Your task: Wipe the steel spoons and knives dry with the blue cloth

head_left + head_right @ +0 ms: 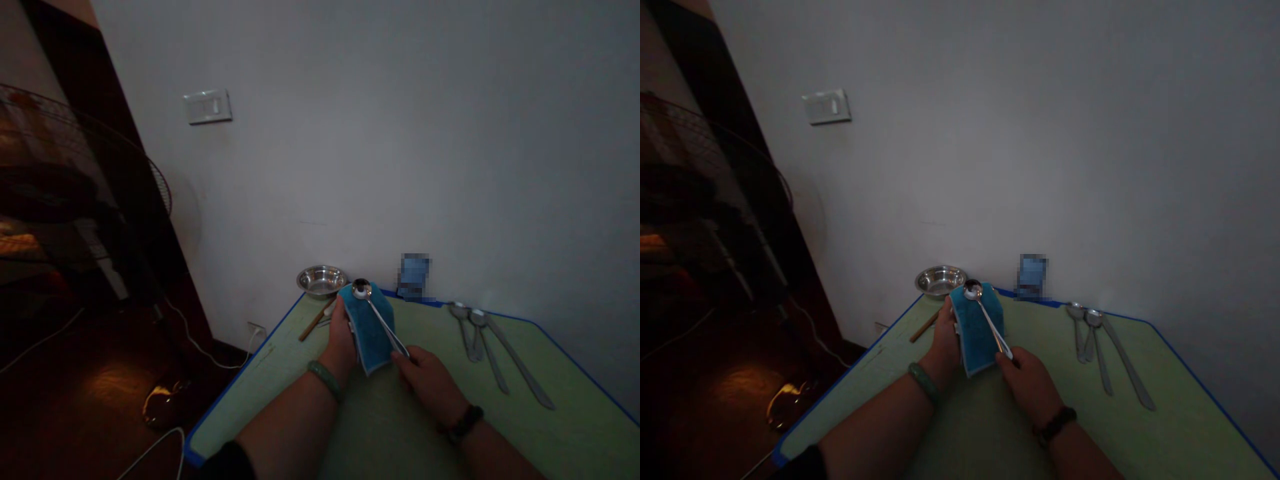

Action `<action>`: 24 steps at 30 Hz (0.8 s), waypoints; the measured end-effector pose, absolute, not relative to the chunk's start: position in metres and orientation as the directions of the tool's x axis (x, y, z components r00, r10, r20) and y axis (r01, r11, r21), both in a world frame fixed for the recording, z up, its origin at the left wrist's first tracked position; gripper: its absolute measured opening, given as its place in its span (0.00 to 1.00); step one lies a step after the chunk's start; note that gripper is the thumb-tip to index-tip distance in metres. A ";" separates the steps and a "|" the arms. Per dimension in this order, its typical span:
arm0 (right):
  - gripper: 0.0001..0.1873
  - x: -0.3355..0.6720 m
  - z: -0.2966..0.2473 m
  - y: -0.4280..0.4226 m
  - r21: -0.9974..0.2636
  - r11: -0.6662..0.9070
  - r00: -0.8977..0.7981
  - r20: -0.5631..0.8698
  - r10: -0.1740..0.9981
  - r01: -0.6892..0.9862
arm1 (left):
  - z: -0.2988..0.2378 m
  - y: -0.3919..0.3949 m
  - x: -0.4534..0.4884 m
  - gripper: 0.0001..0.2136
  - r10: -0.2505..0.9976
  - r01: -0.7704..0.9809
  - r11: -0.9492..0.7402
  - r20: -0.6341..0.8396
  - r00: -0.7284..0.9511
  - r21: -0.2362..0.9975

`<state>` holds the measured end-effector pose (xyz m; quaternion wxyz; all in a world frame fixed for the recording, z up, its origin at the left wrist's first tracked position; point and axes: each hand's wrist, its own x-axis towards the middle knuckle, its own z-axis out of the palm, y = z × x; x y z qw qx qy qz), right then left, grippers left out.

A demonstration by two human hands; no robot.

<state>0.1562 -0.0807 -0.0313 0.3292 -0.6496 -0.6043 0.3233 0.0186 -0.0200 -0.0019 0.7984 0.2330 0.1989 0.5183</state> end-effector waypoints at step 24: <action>0.21 0.156 -0.028 -0.082 -0.848 -0.052 0.064 -0.021 0.998 0.528 | -0.002 -0.021 0.018 0.25 0.906 -0.770 0.378 -0.033 0.423 0.513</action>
